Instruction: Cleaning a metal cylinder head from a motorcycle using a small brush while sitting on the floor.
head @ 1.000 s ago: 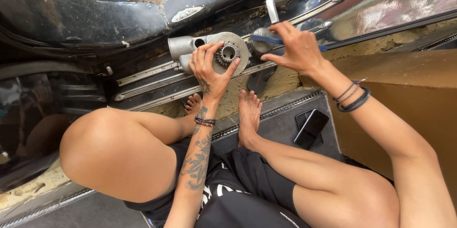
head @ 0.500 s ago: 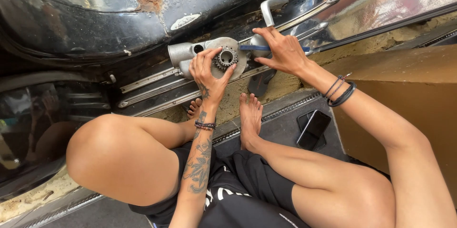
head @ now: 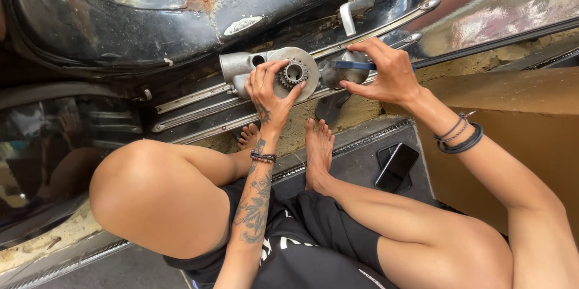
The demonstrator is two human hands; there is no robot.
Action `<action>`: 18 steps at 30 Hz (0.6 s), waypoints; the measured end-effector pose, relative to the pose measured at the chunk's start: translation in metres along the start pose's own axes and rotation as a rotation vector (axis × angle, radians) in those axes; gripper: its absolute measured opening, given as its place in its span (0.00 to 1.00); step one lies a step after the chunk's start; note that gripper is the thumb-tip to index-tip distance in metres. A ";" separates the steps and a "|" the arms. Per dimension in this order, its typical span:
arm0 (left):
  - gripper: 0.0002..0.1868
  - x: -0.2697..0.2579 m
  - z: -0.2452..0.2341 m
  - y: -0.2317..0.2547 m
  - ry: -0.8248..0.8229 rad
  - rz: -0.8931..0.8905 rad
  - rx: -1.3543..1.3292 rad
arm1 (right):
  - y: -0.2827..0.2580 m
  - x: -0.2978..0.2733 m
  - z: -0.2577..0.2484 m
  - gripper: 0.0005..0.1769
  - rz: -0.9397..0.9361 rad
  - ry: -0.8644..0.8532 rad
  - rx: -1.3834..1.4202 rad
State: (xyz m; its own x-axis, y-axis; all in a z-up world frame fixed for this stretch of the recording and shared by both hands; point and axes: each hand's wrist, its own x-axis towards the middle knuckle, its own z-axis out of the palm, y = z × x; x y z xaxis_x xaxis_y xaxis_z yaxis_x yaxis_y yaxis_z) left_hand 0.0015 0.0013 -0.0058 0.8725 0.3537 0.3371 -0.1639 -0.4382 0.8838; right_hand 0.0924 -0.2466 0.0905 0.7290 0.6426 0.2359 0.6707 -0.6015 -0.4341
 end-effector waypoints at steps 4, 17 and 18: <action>0.30 0.000 0.001 -0.001 0.006 -0.012 -0.003 | -0.024 0.013 -0.021 0.33 -0.004 0.046 0.074; 0.39 0.004 -0.005 0.016 0.028 0.015 0.025 | -0.079 0.070 -0.011 0.34 -0.166 -0.019 0.028; 0.38 0.006 -0.008 0.022 0.034 0.018 0.088 | -0.082 0.075 -0.011 0.35 -0.210 -0.050 -0.069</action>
State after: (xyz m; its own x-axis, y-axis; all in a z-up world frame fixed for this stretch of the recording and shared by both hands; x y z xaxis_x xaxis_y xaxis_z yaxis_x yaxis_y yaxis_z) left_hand -0.0003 0.0006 0.0183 0.8532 0.3728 0.3647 -0.1367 -0.5151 0.8462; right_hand 0.0933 -0.1541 0.1533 0.5658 0.7790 0.2702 0.8160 -0.4821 -0.3189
